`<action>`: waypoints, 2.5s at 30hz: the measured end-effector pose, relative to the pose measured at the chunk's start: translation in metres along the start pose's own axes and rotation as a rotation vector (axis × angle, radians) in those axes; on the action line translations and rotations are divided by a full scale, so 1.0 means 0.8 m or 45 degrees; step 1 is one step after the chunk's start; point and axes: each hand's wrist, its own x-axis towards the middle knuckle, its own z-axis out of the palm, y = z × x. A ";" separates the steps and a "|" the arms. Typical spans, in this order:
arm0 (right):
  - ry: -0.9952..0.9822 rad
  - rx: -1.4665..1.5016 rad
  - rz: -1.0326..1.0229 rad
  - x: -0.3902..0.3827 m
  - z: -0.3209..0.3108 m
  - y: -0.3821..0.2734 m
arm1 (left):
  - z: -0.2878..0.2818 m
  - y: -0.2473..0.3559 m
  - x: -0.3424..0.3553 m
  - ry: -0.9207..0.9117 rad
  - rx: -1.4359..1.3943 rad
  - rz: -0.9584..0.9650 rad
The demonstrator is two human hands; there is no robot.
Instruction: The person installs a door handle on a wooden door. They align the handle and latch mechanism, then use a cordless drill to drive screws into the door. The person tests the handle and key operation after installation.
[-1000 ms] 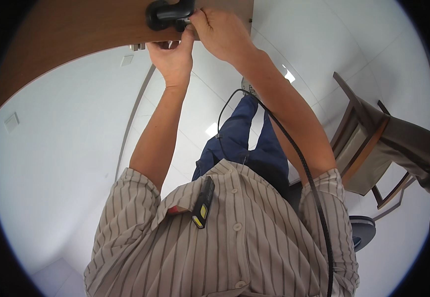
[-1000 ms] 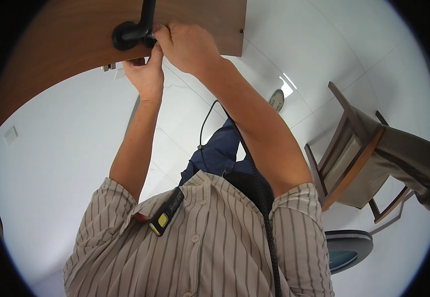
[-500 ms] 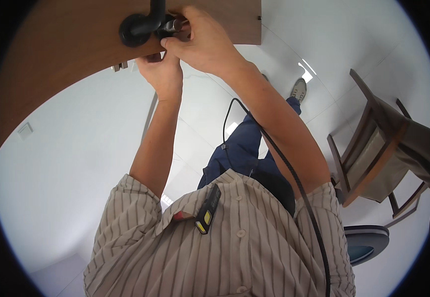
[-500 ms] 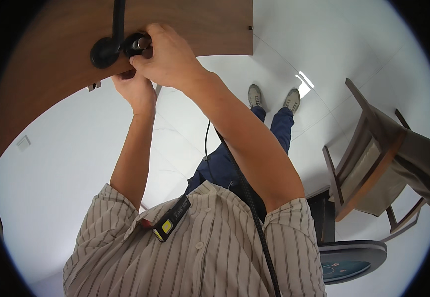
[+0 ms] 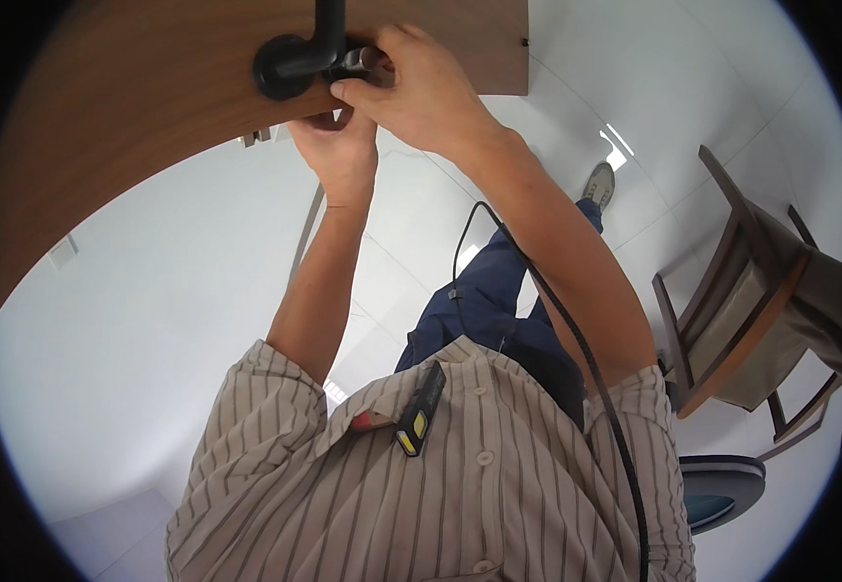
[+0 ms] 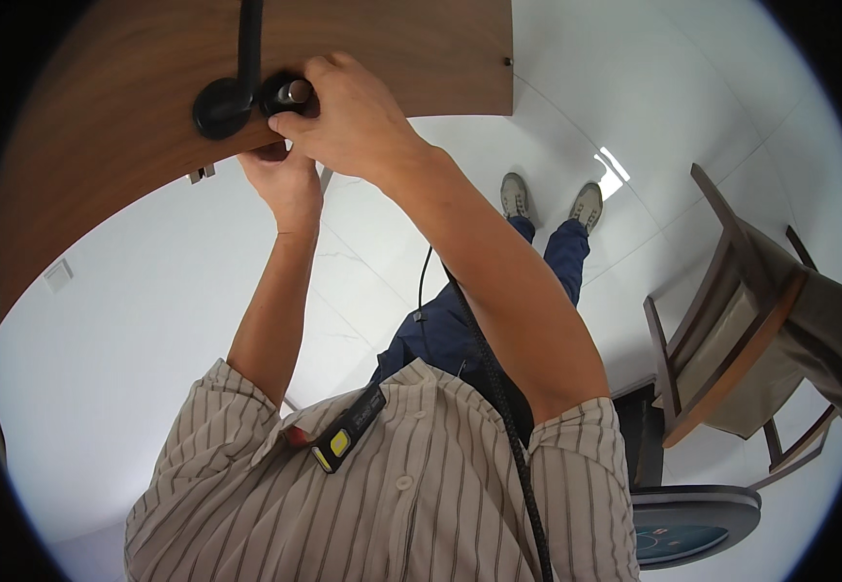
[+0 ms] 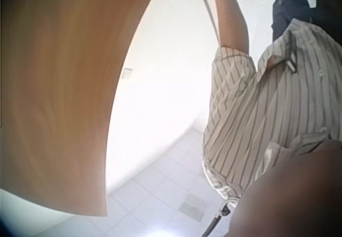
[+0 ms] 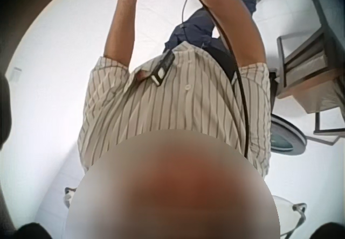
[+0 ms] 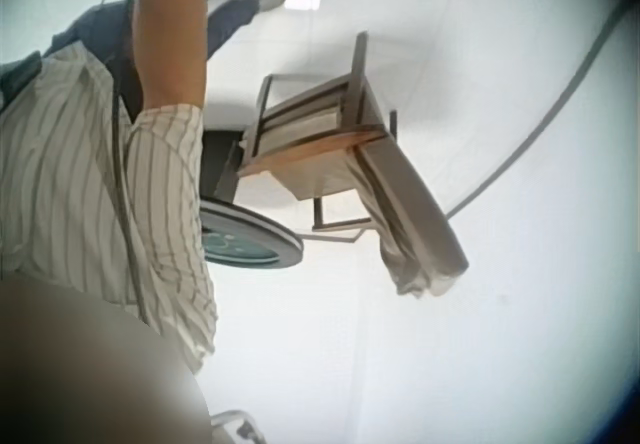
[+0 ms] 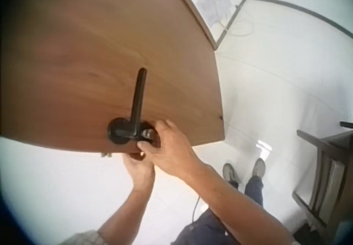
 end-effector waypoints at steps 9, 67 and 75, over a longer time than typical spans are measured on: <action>0.001 0.196 0.052 -0.001 -0.002 0.010 | 0.006 0.000 0.005 0.061 0.042 -0.076; 2.783 -0.912 1.316 -1.386 -0.354 0.084 | 0.026 -0.039 0.034 -0.016 0.171 0.204; 2.118 -0.204 0.301 -0.911 -0.312 0.030 | 0.050 -0.003 -0.022 -0.004 -0.028 0.319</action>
